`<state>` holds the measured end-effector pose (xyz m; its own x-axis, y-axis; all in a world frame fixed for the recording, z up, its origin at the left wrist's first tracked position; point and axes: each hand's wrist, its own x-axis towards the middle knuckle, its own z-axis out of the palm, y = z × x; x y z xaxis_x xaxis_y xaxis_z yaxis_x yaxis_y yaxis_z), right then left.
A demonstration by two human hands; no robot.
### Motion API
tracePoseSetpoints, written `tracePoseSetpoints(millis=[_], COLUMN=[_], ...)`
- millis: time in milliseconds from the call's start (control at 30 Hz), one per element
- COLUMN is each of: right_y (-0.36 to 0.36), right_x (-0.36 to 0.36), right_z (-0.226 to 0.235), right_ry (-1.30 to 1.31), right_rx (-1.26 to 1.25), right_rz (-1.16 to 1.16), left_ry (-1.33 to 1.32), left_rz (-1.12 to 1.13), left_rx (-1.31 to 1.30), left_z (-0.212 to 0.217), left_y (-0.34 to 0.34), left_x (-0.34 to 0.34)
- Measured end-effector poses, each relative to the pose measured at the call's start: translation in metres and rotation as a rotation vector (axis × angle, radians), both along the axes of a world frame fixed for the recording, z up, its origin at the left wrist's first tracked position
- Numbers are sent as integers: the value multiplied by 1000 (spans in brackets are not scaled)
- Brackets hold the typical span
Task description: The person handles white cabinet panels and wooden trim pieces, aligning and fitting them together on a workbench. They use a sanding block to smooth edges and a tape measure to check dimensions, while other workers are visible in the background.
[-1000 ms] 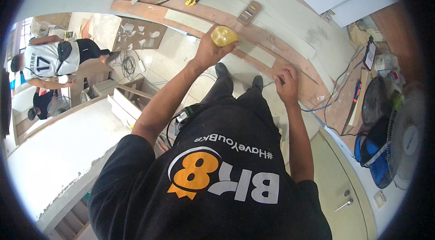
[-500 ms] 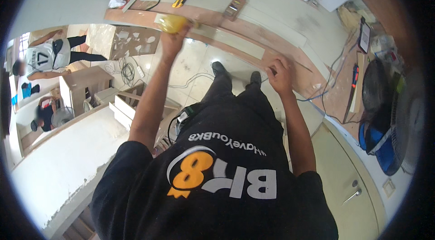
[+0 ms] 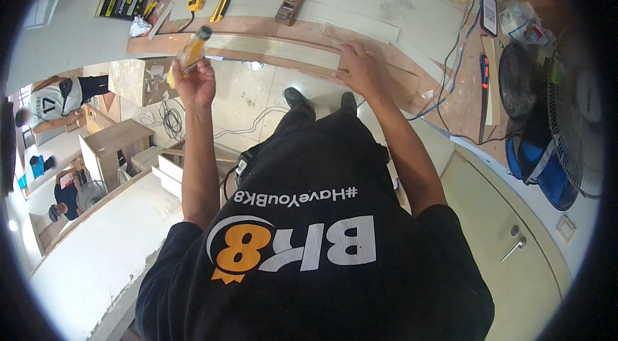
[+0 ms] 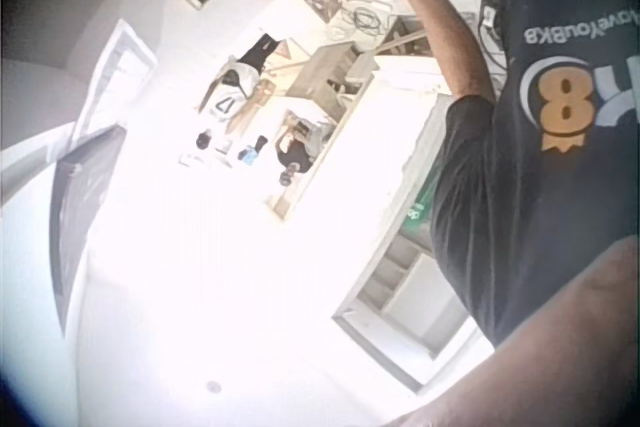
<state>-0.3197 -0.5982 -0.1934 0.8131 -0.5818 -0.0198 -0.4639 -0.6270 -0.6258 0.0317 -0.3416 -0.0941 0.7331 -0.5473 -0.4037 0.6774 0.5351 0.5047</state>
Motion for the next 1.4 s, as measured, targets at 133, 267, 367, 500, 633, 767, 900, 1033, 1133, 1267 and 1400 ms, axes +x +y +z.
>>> tracePoseSetpoints(millis=[133,267,367,500,633,767,900,1033,1133,1267,1400], right_y=[-3,-7,-8,-6,-3,-7,-9,-10,-11,-11,-11], right_x=[-4,-13,-16,-19,-19,-18,-24,-36,-47,-55,-54], right_z=[-3,-8,-11,-13,-17,-24,-31,-34,-35,-34,-28], right_ry=[-61,-155,-170,-177,-162,-235,-308,-413,-452,-398,-422], right_rx=[67,107,89,130,137,-13,173,250,244,277,286], right_rz=[24,44,72,46,-4,29,-91,-190,-204,-212,-205], left_ry=[-45,-507,-947,-1345,-1585,-1495,-1413,-1584,-1526,-1517,-1079], left_rz=[39,-131,-358,-421,-498,-344,-441,-508,-551,-588,-487], left_rx=[220,555,725,672,743,834,749,606,699,578,494], left_z=[-11,-30,-34,-42,-45,-37,-42,-50,-41,-25,-14], left_y=[30,-14,-63,-105,-114,-107,-114,-140,-148,-131,-116], left_x=[-16,-68,-95,-143,-159,-125,-143,-206,-214,-205,-182])
